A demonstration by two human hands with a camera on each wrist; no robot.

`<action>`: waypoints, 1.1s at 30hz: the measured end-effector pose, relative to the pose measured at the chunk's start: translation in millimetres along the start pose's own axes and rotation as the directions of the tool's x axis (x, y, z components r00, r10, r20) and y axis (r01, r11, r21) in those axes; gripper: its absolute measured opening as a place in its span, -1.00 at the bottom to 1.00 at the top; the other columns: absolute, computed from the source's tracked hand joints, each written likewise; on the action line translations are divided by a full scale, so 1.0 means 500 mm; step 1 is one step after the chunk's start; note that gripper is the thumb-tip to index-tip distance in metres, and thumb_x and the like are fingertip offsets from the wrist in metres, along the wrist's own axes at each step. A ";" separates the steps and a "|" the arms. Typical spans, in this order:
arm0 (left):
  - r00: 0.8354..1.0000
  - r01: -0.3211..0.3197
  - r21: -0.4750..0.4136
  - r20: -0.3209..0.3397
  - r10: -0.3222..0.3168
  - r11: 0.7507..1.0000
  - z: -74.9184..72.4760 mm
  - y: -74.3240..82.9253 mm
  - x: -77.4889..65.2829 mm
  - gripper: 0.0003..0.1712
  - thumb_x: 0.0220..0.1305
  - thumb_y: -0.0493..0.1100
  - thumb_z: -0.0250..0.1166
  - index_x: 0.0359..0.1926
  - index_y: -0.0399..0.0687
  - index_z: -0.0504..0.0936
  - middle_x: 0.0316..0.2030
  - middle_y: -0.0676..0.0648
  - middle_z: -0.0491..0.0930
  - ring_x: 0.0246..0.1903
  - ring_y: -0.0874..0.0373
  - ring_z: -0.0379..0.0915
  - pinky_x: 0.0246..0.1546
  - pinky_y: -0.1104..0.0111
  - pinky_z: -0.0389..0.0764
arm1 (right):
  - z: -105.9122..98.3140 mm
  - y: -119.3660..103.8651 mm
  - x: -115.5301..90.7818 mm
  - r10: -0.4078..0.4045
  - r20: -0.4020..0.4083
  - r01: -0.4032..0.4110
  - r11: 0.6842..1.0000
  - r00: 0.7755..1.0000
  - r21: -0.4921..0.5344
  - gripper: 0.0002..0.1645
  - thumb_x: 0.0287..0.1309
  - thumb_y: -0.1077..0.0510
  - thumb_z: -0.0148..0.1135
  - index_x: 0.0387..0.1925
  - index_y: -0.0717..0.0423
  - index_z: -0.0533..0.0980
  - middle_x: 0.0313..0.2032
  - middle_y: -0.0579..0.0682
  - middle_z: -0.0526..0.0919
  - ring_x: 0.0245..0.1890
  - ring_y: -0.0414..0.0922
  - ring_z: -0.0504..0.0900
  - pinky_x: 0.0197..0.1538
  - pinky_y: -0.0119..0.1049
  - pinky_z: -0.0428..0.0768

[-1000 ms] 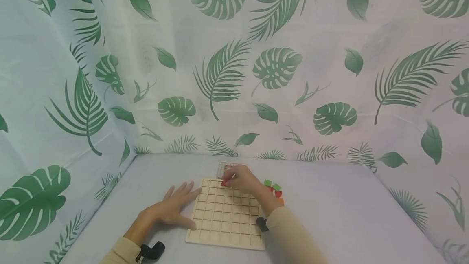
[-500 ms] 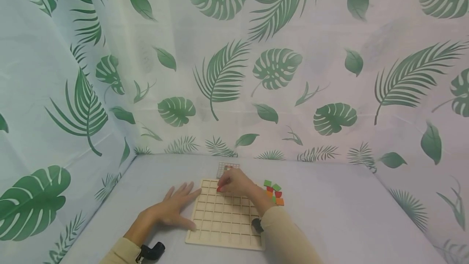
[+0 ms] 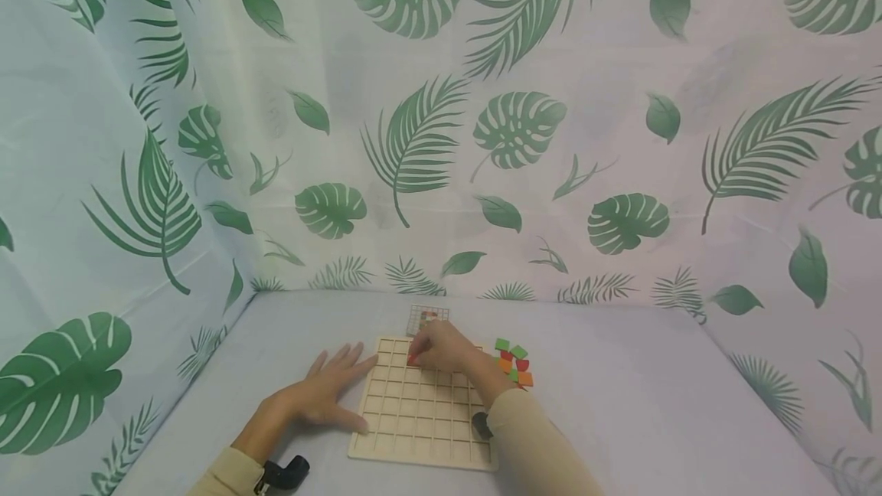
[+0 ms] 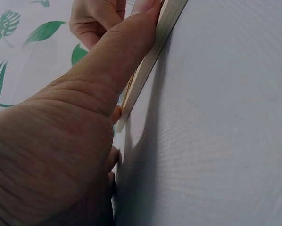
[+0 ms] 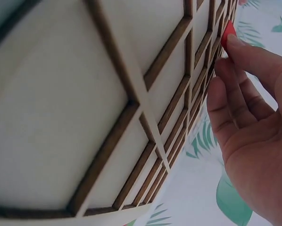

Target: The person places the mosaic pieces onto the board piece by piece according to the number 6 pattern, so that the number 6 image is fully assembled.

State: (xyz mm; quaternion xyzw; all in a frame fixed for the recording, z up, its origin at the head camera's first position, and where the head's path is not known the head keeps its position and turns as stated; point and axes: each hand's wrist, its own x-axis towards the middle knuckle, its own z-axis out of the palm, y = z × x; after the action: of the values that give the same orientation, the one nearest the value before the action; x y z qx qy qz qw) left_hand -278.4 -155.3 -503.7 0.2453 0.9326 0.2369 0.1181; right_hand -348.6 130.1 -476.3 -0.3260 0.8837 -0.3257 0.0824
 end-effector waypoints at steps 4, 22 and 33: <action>1.000 -0.002 0.004 -0.001 0.002 1.000 0.001 0.000 0.000 0.35 -0.04 0.53 0.49 0.66 0.20 0.09 0.67 -0.25 -0.18 0.66 -0.27 -0.39 0.56 -0.34 -0.41 | 0.003 0.002 -0.001 0.014 0.009 -0.014 1.000 1.000 -0.011 -0.89 0.24 0.30 0.44 -0.19 0.16 0.78 -0.14 0.01 0.73 -0.25 -0.21 0.64 -0.25 -0.37 0.66; 1.000 0.012 0.018 0.003 -0.012 1.000 0.007 -0.002 0.004 0.37 -0.07 0.59 0.46 0.66 0.25 0.08 0.68 -0.22 -0.18 0.67 -0.24 -0.39 0.57 -0.33 -0.42 | -0.009 0.003 -0.022 -0.025 0.003 0.025 0.996 1.000 -0.087 -0.70 0.27 0.24 0.44 0.02 0.24 0.72 -0.13 0.06 0.77 -0.22 -0.13 0.70 -0.18 -0.32 0.70; 1.000 -0.001 0.017 -0.002 0.001 1.000 0.006 -0.002 0.001 0.38 -0.07 0.55 0.49 0.66 0.20 0.08 0.67 -0.25 -0.18 0.66 -0.26 -0.39 0.56 -0.35 -0.40 | -0.096 0.023 -0.122 -0.065 -0.269 0.052 0.997 0.961 -0.056 -0.63 0.32 0.16 0.41 0.14 0.08 0.66 -0.01 0.07 0.73 -0.22 -0.21 0.64 -0.20 -0.35 0.66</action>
State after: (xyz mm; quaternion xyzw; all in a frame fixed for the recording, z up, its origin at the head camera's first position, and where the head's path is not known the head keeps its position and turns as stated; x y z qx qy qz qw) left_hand -278.5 -154.7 -506.9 0.2463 0.9346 0.2294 0.1150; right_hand -324.7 200.1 -450.7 -0.3061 0.8843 -0.3480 -0.0568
